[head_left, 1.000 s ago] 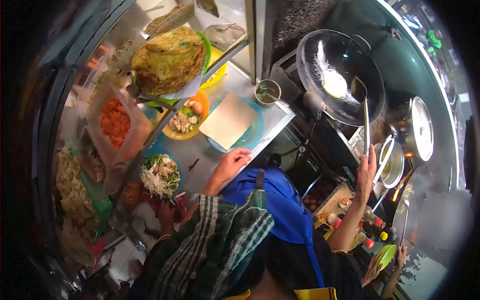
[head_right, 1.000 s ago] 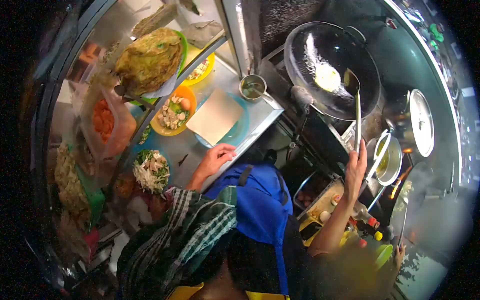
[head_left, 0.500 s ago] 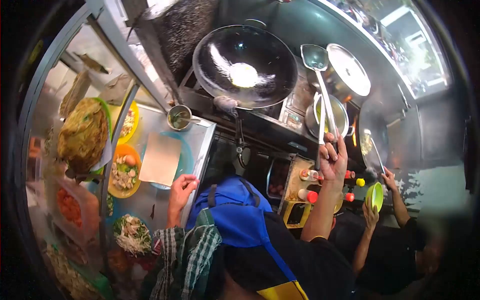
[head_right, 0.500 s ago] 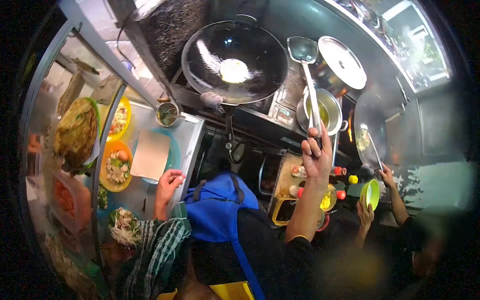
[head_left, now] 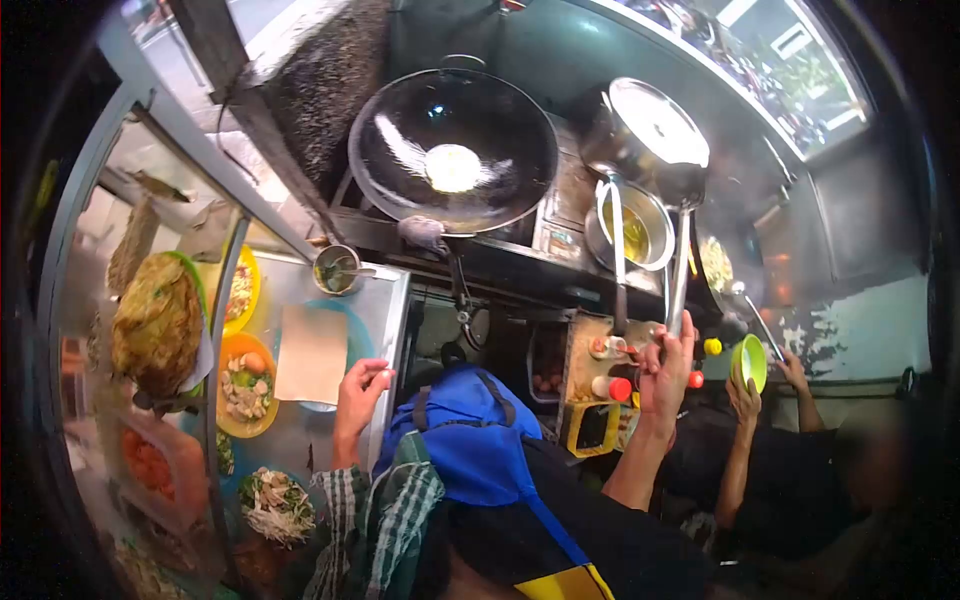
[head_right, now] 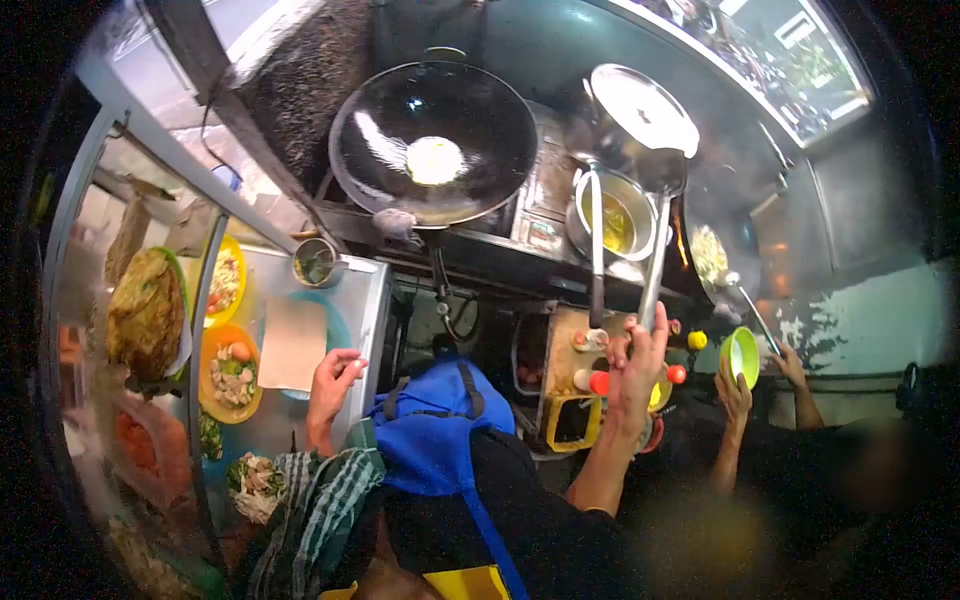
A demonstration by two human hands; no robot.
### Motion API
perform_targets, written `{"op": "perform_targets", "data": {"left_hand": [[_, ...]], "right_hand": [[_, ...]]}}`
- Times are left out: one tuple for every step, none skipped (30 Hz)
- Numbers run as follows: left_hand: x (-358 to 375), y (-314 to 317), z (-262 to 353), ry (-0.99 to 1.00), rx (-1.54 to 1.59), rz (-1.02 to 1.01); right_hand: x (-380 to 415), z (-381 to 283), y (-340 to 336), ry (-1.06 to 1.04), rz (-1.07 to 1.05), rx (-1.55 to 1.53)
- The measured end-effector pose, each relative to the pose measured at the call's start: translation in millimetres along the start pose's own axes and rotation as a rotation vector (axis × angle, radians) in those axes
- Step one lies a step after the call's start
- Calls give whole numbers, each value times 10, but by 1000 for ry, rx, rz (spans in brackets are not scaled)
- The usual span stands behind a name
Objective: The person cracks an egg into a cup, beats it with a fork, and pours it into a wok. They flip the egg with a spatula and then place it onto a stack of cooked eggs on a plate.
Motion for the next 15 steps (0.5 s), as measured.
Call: {"op": "perform_targets", "data": {"left_hand": [[-6,0,-1,16,-6,6],[-16,-2,-12,20,-2,4],[-19,1,-6,25,3,0],[-11,-7,1,32,7,9],[0,3,12,36,-4,-3],[6,17,26,42,-14,-14],[21,17,35,53,-9,-3],[47,13,30,59,3,4],[73,7,25,65,14,14],[101,1,7,70,52,30],[131,-8,-14,81,55,47],[164,-25,-46,79,61,64],[184,-48,-90,79,67,81],[191,-73,-171,106,92,83],[219,-100,-206,84,74,99]], "right_hand": [[8,-69,129,2,-38,-78],[-30,-93,235,47,-66,-104],[-120,-74,312,84,-146,-54],[-257,-64,412,101,-191,202],[-417,-65,529,114,-232,459],[-646,33,597,7,-307,545],[-740,4,790,-22,-314,717],[-946,70,899,-62,-395,830],[-1212,174,978,-106,-476,941],[-1466,230,1117,-229,-564,1108],[-1655,266,1301,-357,-648,1273],[-1581,84,1652,-316,-688,1427],[-1745,107,1823,-316,-785,1505],[-1875,118,2020,-331,-865,1589],[-1925,127,2217,-341,-945,1672]]}}
Point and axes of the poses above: each hand's wrist, its own x-axis away from the middle knuckle, its own y-axis out of the palm, z = x × y, the point moved 5 cm from there along -x, towards the middle knuckle
